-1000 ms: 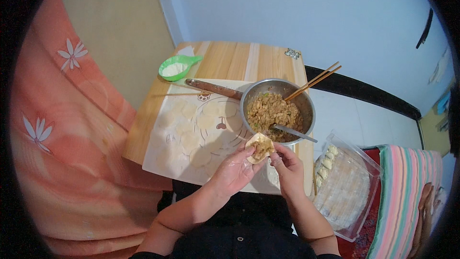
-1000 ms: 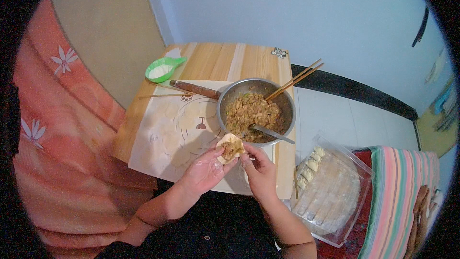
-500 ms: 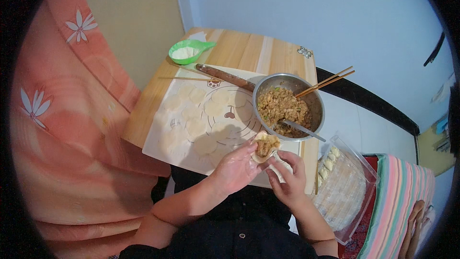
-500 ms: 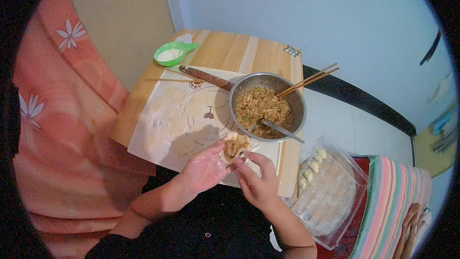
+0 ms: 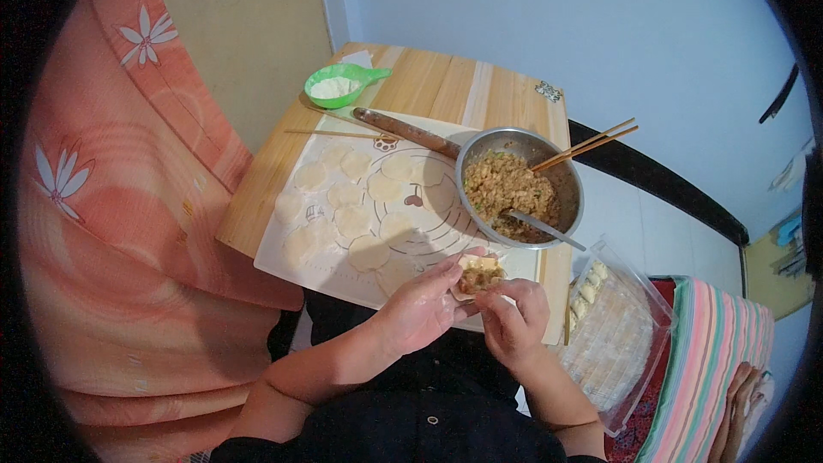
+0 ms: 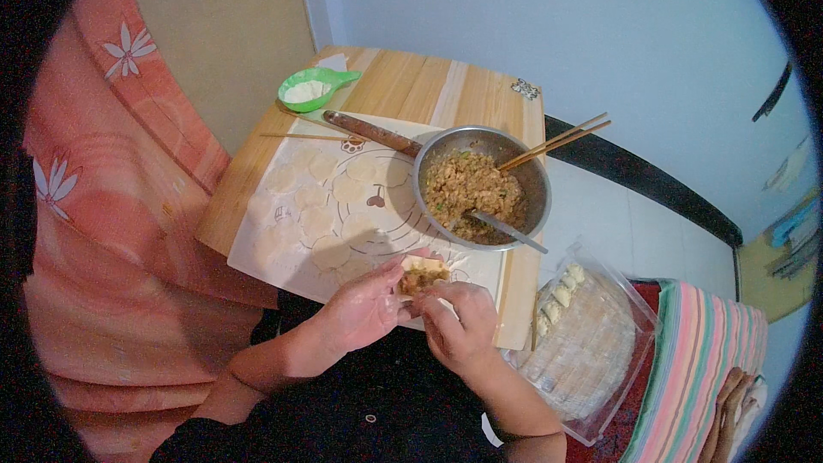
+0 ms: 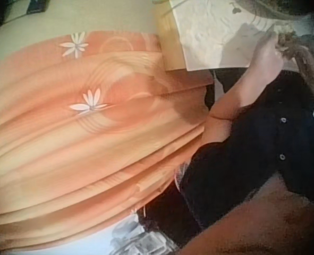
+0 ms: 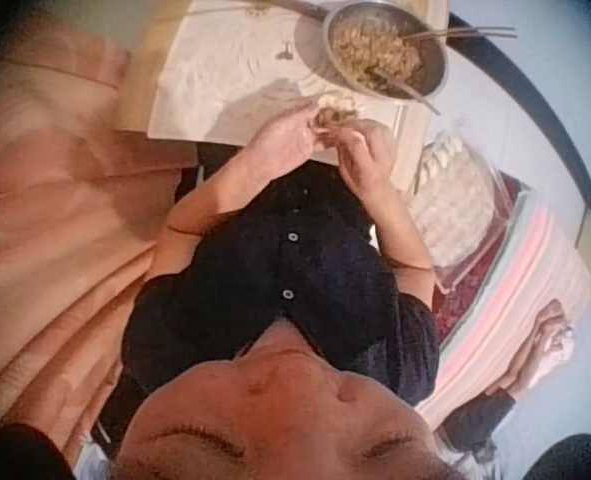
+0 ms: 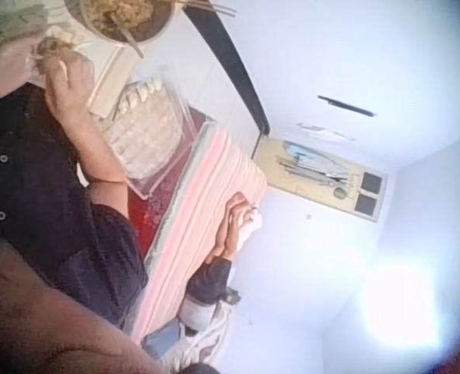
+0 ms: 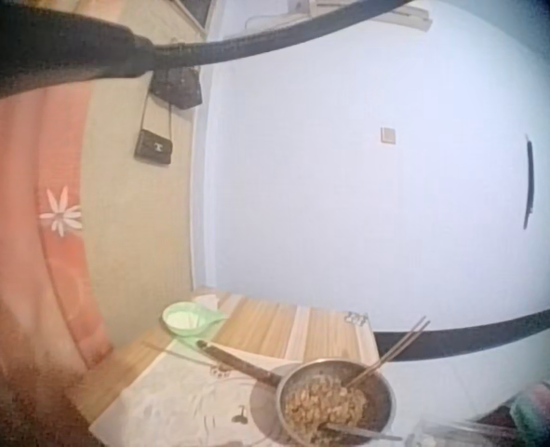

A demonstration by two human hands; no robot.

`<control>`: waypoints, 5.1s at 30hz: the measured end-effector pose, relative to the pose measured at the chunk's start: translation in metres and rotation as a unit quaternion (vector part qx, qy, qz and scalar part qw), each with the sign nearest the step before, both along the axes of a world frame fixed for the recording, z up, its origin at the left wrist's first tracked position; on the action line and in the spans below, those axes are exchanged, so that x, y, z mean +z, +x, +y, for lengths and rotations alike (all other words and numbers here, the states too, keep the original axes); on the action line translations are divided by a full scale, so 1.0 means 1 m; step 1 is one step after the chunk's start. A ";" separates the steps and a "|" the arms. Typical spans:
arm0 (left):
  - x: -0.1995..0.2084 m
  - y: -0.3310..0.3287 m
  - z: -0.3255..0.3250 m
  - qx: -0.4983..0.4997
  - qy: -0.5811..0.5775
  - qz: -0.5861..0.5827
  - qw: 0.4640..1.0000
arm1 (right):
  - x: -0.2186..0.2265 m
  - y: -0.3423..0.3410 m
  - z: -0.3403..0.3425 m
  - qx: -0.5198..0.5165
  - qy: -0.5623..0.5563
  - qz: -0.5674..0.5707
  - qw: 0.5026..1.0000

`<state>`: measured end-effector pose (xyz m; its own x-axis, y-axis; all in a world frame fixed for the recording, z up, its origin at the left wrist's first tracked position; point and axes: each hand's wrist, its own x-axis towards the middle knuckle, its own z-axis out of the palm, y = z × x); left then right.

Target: The person prepares dumplings by placing a meat filling onto round dough wrappers using a spoon. They fold the wrappers over the filling and pinch the edges to seal them. The finished dumplings are placed into a plastic container on the table.

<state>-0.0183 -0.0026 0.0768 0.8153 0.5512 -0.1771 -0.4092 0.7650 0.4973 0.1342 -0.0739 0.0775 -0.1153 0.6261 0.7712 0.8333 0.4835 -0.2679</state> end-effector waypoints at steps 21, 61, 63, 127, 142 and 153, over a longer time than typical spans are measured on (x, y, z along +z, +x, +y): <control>-0.001 -0.013 0.013 0.024 0.403 0.218 0.889 | -0.013 -0.014 -0.002 0.095 -0.232 0.455 0.854; 0.046 -0.021 0.006 -0.005 0.439 0.206 0.874 | 0.010 -0.003 -0.016 0.121 -0.250 0.553 0.785; 0.045 -0.021 0.008 -0.003 0.440 0.191 0.877 | 0.013 0.002 -0.017 0.138 -0.284 0.528 0.788; 0.045 -0.011 -0.005 0.038 0.699 0.274 0.660 | 0.039 0.013 -0.019 0.049 -0.192 0.234 0.952; 0.061 -0.001 -0.007 0.038 0.577 0.189 0.794 | 0.021 0.010 -0.027 0.055 -0.082 0.416 0.904; 0.007 0.004 0.000 -0.037 0.385 0.177 0.905 | 0.009 0.000 -0.020 0.027 -0.151 0.428 0.891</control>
